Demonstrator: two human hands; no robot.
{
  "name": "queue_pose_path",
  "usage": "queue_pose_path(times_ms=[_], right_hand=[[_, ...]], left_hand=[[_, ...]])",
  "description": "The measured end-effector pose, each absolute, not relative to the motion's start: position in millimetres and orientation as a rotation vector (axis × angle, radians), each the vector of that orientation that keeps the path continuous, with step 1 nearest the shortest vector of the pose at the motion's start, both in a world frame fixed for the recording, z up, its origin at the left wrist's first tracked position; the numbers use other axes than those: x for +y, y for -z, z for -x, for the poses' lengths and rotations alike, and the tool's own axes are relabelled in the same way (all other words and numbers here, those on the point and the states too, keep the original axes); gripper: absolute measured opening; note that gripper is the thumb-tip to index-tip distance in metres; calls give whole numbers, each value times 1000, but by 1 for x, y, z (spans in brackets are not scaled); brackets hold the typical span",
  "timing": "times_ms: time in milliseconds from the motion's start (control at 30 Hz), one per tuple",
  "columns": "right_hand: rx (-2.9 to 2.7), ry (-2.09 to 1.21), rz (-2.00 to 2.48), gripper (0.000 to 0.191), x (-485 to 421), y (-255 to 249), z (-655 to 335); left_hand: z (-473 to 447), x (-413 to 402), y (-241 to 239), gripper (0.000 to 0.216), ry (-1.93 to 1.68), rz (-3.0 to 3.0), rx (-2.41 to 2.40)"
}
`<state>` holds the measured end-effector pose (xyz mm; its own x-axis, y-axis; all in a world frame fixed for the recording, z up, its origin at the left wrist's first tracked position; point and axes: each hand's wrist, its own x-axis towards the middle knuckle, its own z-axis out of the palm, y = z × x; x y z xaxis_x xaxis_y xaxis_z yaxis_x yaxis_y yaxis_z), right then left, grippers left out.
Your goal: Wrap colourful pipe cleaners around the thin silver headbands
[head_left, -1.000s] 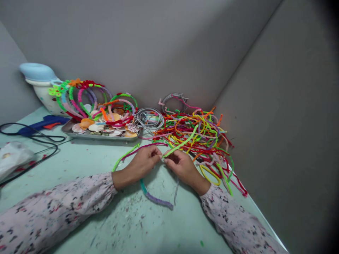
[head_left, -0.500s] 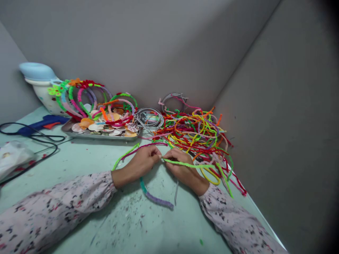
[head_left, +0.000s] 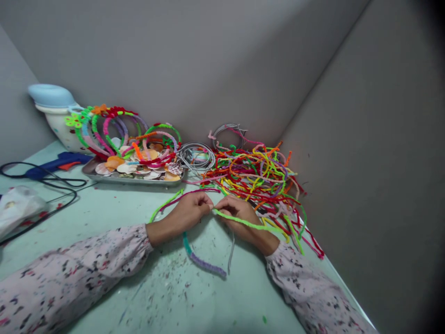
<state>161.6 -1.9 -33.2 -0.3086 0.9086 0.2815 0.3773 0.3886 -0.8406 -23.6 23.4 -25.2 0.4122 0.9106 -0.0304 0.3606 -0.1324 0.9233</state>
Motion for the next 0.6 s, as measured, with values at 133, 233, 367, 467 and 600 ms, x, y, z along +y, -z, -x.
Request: queue_pose_path(times_ms=[133,233,367,467,600], right_hand=[[-1536,-1348,1161,15,2,30,-165],[-1521,-1406,1141,13,1,27,-166],[-1570,-1395,1188,11,0,24,-165],[-1601,-1362,1239,11,-1,22,-164],[-1633,-1343,1271,9,-1,18,-164]], left_hand=[[23,19,21,13,-700,-1748,1067],[23,18,22,13,-699,-1772,1006],[23,17,24,13,-717,-1804,996],[23,17,24,12,-717,-1825,1023],[22,16,24,11,-711,-1818,1021]])
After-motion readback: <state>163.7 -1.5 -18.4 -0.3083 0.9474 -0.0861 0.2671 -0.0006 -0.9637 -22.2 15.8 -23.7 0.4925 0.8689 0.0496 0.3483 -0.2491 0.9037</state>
